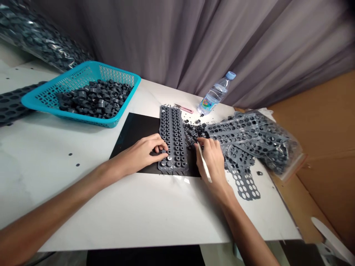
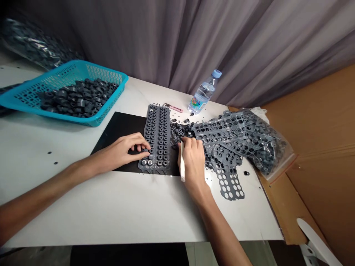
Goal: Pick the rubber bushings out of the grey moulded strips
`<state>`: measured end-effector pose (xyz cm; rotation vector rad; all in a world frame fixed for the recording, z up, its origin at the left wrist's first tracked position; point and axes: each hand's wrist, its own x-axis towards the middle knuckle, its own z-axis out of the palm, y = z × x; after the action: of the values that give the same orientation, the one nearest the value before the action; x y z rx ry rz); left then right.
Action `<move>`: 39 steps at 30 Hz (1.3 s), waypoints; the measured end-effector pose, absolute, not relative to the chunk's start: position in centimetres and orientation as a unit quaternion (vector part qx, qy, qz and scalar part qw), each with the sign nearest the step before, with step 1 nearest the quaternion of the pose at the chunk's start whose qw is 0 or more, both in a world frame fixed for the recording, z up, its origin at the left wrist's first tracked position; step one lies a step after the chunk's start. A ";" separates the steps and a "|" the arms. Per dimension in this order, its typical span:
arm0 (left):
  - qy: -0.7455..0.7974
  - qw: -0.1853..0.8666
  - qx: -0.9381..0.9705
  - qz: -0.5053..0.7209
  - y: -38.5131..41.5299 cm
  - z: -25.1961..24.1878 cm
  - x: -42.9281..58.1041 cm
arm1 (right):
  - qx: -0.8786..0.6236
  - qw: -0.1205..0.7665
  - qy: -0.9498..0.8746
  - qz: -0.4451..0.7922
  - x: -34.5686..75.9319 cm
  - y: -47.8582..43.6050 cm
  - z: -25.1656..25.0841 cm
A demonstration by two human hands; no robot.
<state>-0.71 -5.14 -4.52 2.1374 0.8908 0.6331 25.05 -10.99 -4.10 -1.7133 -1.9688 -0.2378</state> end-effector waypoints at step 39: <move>0.352 0.405 0.807 0.246 -3.9 -5.2 -1.1 | -0.437 0.182 -0.868 -0.151 20.4 -11.2 -5.3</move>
<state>-1.14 -3.87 -5.17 2.0376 0.8884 0.6220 20.40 -11.18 -5.29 -1.2348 -2.4494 -0.4259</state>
